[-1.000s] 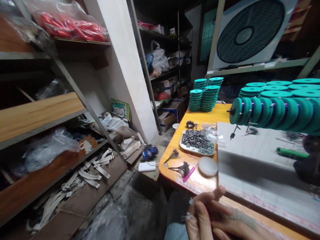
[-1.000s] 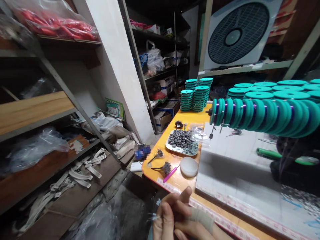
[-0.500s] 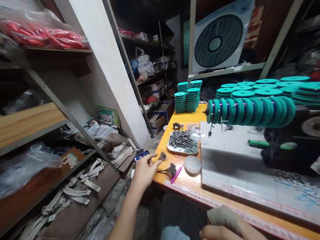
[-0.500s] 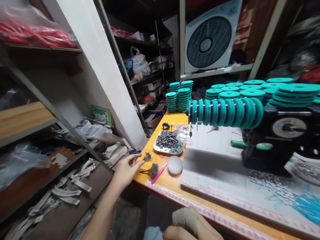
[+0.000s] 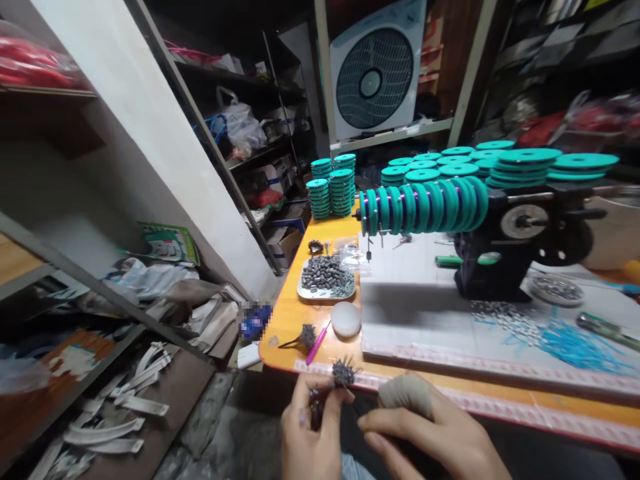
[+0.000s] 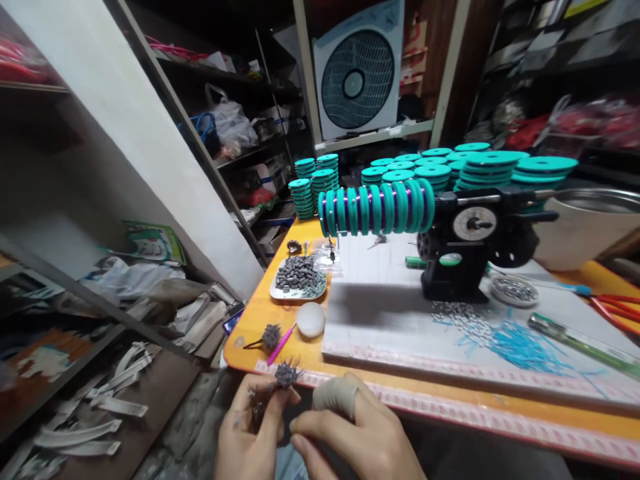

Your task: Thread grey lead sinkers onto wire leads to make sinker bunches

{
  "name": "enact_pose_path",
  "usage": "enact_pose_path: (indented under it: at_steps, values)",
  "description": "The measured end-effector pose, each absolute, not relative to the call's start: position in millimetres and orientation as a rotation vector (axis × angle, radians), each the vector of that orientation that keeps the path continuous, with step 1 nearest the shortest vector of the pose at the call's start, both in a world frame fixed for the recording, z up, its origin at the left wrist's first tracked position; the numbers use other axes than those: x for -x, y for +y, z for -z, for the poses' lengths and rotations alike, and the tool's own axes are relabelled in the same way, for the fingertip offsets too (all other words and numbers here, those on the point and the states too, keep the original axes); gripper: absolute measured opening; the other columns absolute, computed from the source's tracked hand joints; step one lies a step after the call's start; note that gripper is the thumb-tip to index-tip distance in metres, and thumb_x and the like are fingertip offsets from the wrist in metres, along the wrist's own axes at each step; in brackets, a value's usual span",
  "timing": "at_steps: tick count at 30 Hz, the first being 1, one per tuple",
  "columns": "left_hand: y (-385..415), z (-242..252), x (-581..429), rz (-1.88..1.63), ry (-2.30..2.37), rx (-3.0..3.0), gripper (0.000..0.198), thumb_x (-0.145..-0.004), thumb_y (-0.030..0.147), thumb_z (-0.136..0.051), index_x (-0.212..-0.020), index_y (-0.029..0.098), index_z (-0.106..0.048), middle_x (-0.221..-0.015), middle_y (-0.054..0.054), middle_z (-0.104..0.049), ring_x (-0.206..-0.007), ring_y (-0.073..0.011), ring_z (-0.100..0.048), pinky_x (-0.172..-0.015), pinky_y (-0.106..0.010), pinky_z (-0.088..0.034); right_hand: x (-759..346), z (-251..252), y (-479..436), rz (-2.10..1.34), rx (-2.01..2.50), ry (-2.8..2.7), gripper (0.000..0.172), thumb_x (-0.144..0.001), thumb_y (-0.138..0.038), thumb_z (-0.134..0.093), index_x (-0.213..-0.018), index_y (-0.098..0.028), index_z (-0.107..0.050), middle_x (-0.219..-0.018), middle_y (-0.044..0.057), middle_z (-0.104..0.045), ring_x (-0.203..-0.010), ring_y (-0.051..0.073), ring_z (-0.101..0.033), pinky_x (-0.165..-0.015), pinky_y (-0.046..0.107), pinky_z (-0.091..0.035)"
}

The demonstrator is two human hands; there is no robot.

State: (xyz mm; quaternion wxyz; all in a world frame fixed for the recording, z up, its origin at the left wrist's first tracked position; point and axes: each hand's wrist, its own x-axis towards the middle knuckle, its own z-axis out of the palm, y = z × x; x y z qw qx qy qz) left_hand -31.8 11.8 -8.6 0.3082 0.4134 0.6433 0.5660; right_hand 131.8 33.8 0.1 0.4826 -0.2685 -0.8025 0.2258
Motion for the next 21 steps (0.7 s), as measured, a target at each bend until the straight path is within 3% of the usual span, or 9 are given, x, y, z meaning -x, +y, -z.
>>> enact_pose_path:
  at_steps: [5,11,17,21]
  values:
    - [6.1,25.1,3.4,-1.689,1.563,-0.855,0.036,-0.065,0.054,-0.085,-0.064,0.023,-0.068,-0.059,0.005,-0.07,-0.056,-0.0129,-0.064,-0.057,-0.018,-0.049,-137.1,4.5,30.9,-0.581,0.717,-1.88,0.025,-0.089,-0.003,-0.062,-0.103,-0.022,-0.07,-0.086,0.002,-0.069,-0.078,0.014,-0.068,-0.071,0.02,-0.056]
    - [6.9,29.5,-4.0,-1.922,1.525,-1.006,0.025,-0.072,0.046,-0.084,-0.066,0.026,-0.069,-0.066,0.008,-0.07,-0.063,-0.0095,-0.064,-0.063,-0.013,-0.049,-142.4,5.9,28.2,-0.632,0.832,-1.828,0.018,-0.091,-0.01,-0.064,-0.097,-0.026,-0.07,-0.081,-0.003,-0.07,-0.073,0.012,-0.069,-0.067,0.017,-0.055]
    - [3.9,36.0,-0.2,-2.019,1.612,-1.407,0.011,-0.085,0.022,-0.073,-0.077,0.026,-0.067,-0.071,0.009,-0.071,-0.065,-0.009,-0.064,-0.066,-0.014,-0.049,-143.2,5.6,28.1,-0.654,0.871,-1.794,0.014,-0.092,-0.016,-0.066,-0.097,-0.028,-0.072,-0.08,-0.004,-0.073,-0.07,0.011,-0.072,-0.066,0.014,-0.056]
    - [-0.1,38.9,-0.2,-2.075,1.668,-1.648,0.021,-0.084,0.004,-0.069,-0.084,0.025,-0.072,-0.079,0.005,-0.075,-0.067,-0.0107,-0.069,-0.069,-0.019,-0.05,-144.6,5.8,27.9,-0.642,0.911,-1.79,0.011,-0.091,-0.019,-0.066,-0.092,-0.028,-0.072,-0.075,-0.005,-0.072,-0.066,0.012,-0.072,-0.063,0.014,-0.056]
